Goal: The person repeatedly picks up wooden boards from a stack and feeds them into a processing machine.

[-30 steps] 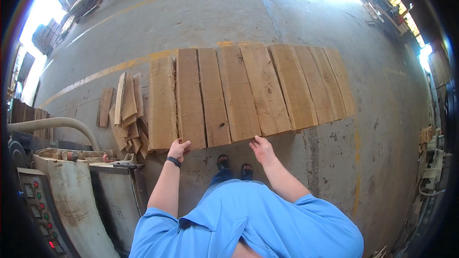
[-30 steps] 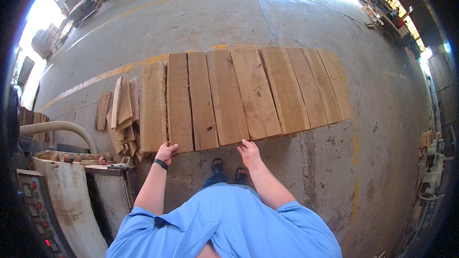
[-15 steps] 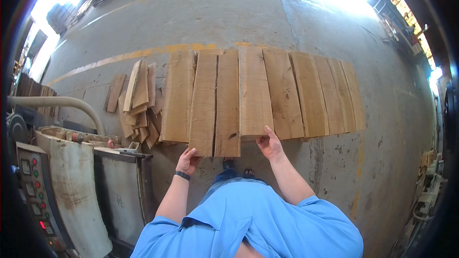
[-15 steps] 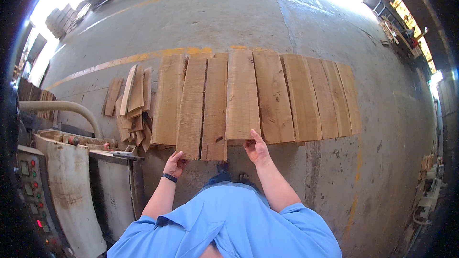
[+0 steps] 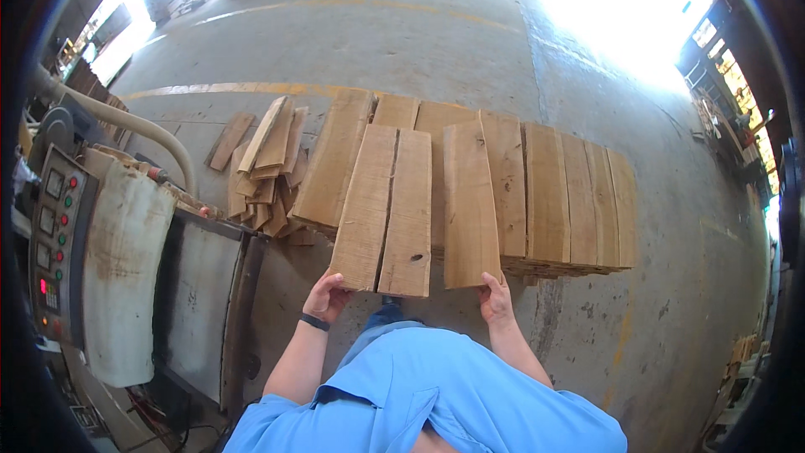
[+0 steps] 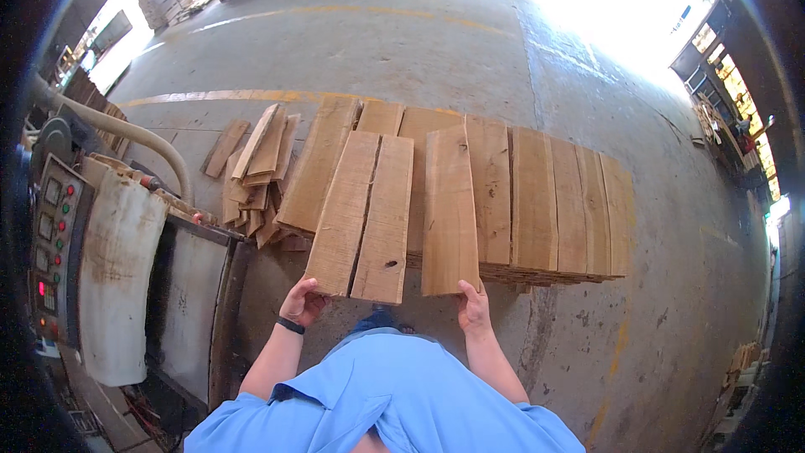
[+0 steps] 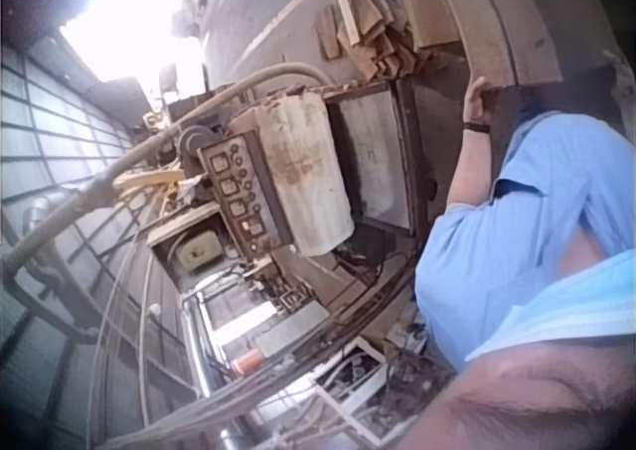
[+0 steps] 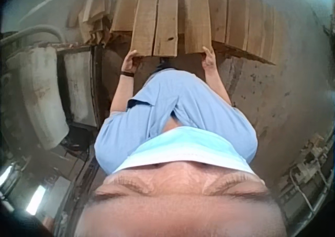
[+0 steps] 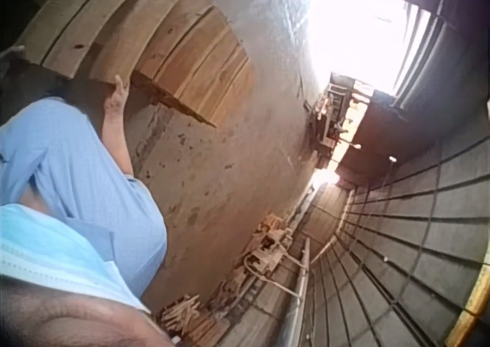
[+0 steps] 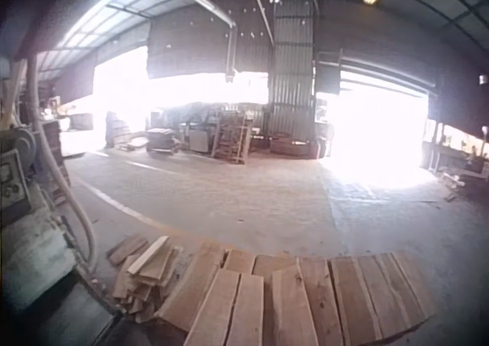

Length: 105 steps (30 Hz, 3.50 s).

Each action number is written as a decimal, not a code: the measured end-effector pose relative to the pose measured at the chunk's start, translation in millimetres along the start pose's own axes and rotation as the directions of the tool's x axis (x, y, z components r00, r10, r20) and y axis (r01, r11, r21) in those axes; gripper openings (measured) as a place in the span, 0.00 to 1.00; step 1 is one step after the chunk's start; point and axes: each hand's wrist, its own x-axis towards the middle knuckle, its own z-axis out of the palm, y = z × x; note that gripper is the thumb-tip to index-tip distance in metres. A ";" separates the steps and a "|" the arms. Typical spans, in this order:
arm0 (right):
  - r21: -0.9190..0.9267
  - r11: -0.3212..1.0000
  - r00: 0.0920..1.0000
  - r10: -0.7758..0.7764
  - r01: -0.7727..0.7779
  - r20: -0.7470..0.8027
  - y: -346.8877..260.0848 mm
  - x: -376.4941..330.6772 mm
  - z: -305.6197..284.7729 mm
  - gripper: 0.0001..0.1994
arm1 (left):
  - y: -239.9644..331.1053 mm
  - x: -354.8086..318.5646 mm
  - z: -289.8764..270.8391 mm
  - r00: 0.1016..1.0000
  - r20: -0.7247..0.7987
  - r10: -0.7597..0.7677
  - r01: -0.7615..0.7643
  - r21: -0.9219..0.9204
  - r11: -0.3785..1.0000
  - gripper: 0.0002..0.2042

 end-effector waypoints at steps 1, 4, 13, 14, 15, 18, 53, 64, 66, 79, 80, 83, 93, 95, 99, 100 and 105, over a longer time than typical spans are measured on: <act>0.033 0.999 1.000 -0.007 0.006 0.020 -5.0 -6.4 -4.8 0.22 | -6.3 -14.9 10.4 0.999 -0.021 0.049 -0.048 0.016 0.999 0.30; 0.083 0.996 0.994 0.018 -0.028 0.110 -18.3 -21.1 -21.6 0.20 | -22.0 -64.7 19.9 0.986 -0.041 0.160 -0.160 0.014 0.987 0.32; -0.134 0.981 0.906 0.181 -0.139 0.383 -23.5 -55.3 14.9 0.25 | -59.8 -220.4 13.6 0.883 -0.192 0.427 -0.453 -0.116 0.884 0.32; -0.169 0.972 0.873 0.222 -0.163 0.434 -14.7 -53.2 23.1 0.27 | -63.5 -239.4 10.6 0.859 -0.206 0.470 -0.499 -0.124 0.858 0.32; -0.204 0.962 0.838 0.260 -0.181 0.481 -4.2 -52.5 32.8 0.28 | -70.2 -256.6 -4.5 0.838 -0.227 0.495 -0.529 -0.123 0.840 0.32; -0.268 0.936 0.746 0.343 -0.227 0.570 22.4 -45.1 74.0 0.29 | -81.8 -292.8 -13.2 0.746 -0.335 0.576 -0.639 -0.114 0.761 0.30; -0.816 0.512 0.562 0.771 -0.267 0.300 420.4 -88.3 341.2 0.29 | -80.1 -393.8 -274.5 0.013 -0.836 0.548 0.084 0.547 0.833 0.40; 0.245 -0.078 -0.120 0.703 0.966 0.701 365.2 -120.8 372.1 0.47 | -46.7 -339.8 -222.3 0.321 -0.517 0.793 0.774 0.626 0.095 0.39; 0.305 -0.103 -0.152 0.693 0.947 0.705 371.4 -114.4 380.2 0.42 | -42.5 -332.5 -229.5 0.253 -0.588 0.768 0.772 0.601 0.206 0.36; 0.318 -0.085 -0.186 0.661 0.944 0.727 427.3 -90.0 454.7 0.29 | 30.6 -322.2 -267.0 0.231 -0.632 0.740 0.813 0.543 0.210 0.35; 0.314 -0.085 -0.183 0.656 0.946 0.732 435.9 -87.9 462.8 0.28 | 39.5 -323.6 -271.2 0.243 -0.644 0.726 0.811 0.545 0.212 0.35; 0.285 -0.074 -0.164 0.669 0.956 0.725 459.4 -88.9 489.0 0.26 | 60.1 -328.6 -286.7 0.258 -0.651 0.714 0.811 0.547 0.206 0.34; 0.227 -0.093 -0.111 0.659 0.970 0.744 533.0 -97.2 571.6 0.24 | 123.2 -336.0 -333.0 0.307 -0.633 0.711 0.811 0.565 0.153 0.34; 0.223 -0.113 -0.108 0.614 0.968 0.782 545.3 -97.5 585.9 0.23 | 135.8 -335.3 -334.2 0.313 -0.636 0.705 0.811 0.565 0.150 0.35; 0.192 -0.135 -0.059 0.649 0.972 0.758 562.8 -105.6 614.1 0.22 | 146.3 -335.5 -347.8 0.299 -0.607 0.736 0.812 0.567 0.137 0.36; 0.187 -0.129 -0.059 0.650 0.974 0.758 565.5 -105.4 619.7 0.22 | 148.3 -336.1 -352.4 0.308 -0.607 0.733 0.811 0.570 0.131 0.36; 0.153 -0.130 -0.038 0.630 0.980 0.776 582.9 -101.8 629.3 0.22 | 167.0 -337.4 -363.9 0.309 -0.614 0.727 0.817 0.562 0.128 0.36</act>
